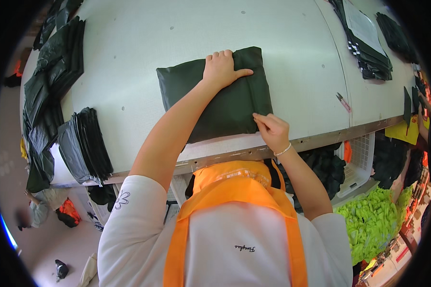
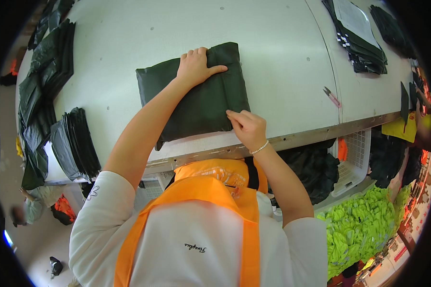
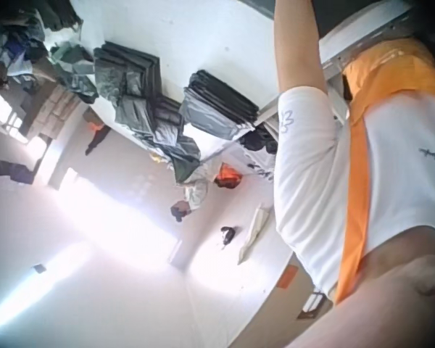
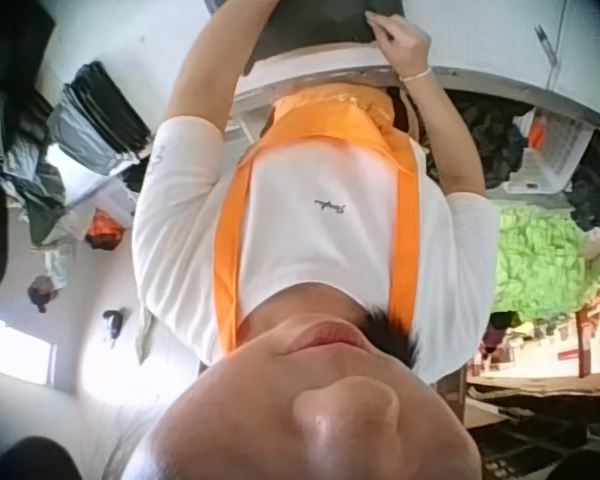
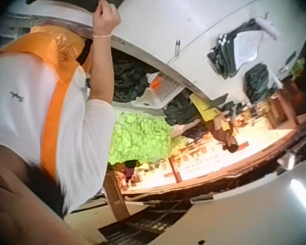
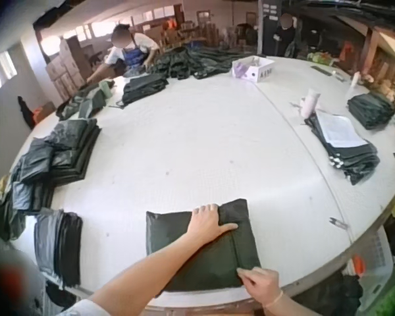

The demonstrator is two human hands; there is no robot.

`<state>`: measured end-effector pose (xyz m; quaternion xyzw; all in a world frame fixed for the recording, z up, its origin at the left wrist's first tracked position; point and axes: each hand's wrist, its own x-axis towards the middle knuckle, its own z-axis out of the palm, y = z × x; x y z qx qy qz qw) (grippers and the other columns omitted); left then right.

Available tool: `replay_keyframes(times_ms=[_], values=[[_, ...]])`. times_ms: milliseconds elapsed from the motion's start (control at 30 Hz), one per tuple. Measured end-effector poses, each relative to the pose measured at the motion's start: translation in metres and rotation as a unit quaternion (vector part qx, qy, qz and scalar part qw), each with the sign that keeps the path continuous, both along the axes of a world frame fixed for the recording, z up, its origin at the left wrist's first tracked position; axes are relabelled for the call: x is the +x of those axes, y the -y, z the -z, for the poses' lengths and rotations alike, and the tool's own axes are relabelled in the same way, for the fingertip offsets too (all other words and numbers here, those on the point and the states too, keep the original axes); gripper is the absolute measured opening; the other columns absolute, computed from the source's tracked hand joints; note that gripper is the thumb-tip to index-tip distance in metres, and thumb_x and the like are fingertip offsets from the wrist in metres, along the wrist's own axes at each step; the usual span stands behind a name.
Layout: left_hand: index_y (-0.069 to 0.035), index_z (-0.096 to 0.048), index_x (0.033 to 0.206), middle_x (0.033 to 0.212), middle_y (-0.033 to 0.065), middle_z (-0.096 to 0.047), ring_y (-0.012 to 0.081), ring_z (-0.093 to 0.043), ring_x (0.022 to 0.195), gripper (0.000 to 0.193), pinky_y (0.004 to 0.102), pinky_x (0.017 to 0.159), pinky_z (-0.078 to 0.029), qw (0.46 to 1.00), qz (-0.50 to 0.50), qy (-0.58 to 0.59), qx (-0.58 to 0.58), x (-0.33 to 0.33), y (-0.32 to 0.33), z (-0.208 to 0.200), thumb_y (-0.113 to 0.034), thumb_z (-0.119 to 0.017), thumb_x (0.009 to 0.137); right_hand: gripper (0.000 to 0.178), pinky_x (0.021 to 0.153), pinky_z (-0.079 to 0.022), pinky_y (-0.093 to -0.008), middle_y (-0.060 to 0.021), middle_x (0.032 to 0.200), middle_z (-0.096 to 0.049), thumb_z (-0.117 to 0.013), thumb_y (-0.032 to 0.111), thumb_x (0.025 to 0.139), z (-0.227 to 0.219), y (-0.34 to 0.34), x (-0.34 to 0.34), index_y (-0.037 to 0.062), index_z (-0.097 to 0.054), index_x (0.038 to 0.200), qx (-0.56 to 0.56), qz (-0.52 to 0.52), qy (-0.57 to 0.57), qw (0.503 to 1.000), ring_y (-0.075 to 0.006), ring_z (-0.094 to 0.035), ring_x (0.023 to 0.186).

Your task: The person folds a dark green jacket on a table, smoothing and aligning the fabric, zipping the front, folding the sleeves and body, and placing the folded jacket into a white plastic basket. The person repeats the process with another jacket.

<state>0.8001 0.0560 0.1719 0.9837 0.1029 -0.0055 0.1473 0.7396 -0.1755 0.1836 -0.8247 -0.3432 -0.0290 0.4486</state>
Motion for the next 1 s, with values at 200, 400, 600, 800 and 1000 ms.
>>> replay_keyframes(times_ms=[200, 400, 600, 800, 1000], values=[[0.0, -0.053, 0.098, 0.084, 0.0161, -0.065, 0.0307, -0.063, 0.081, 0.076, 0.0405, 0.082, -0.044, 0.998, -0.016, -0.048, -0.045, 0.014, -0.004, 0.008, -0.072, -0.057, 0.071, 0.013, 0.045, -0.042, -0.031, -0.0047, 0.059, -0.051, -0.069, 0.005, 0.072, -0.001, 0.027, -0.025, 0.0086, -0.068, 0.085, -0.041, -0.076, 0.047, 0.995, -0.0211, -0.053, 0.052], [-0.008, -0.058, 0.092, 0.083, 0.0074, -0.062, 0.0258, -0.058, 0.084, 0.056, 0.0377, 0.078, -0.04, 0.987, 0.006, 0.16, -0.031, -0.037, 0.033, -0.088, -0.054, -0.074, 0.064, 0.02, 0.052, -0.043, -0.0222, -0.0058, 0.081, -0.067, -0.058, 0.014, 0.09, -0.012, 0.049, -0.028, 0.0019, -0.067, 0.103, 0.07, 0.072, -0.339, 0.935, -0.0102, -0.053, 0.057], [-0.01, -0.061, 0.094, 0.083, 0.0061, -0.062, 0.0252, -0.059, 0.075, 0.042, 0.0364, 0.067, -0.043, 0.947, 0.137, 0.233, -0.174, -0.186, 0.091, -0.162, -0.038, -0.076, 0.068, 0.067, 0.093, -0.047, -0.0394, -0.0159, 0.128, -0.052, -0.041, 0.053, 0.094, -0.046, 0.059, 0.01, -0.0017, -0.04, 0.134, 0.277, -0.065, -0.771, 0.57, -0.0261, -0.055, 0.114], [-0.007, -0.031, 0.14, 0.12, 0.0208, -0.048, 0.0356, -0.048, 0.11, 0.084, 0.0421, 0.089, -0.042, 0.919, -0.335, 0.081, -0.189, -0.271, 0.031, 0.01, -0.042, -0.072, 0.075, 0.061, 0.093, -0.041, -0.0355, -0.017, 0.114, -0.06, -0.058, 0.046, 0.089, 0.047, 0.042, 0.016, -0.0054, -0.051, 0.121, -0.089, 0.055, -0.39, 0.915, -0.0272, -0.056, 0.105], [-0.009, -0.018, 0.147, 0.123, 0.0244, -0.046, 0.0346, -0.05, 0.112, 0.088, 0.0392, 0.094, -0.042, 0.824, -0.494, 0.115, -0.251, -0.276, 0.085, 0.006, -0.039, -0.068, 0.08, 0.052, 0.085, -0.044, -0.038, -0.02, 0.103, -0.063, -0.051, 0.043, 0.093, 0.048, 0.001, 0.066, -0.0045, -0.055, 0.112, -0.242, -0.098, -0.264, 0.929, -0.0308, -0.059, 0.094]])
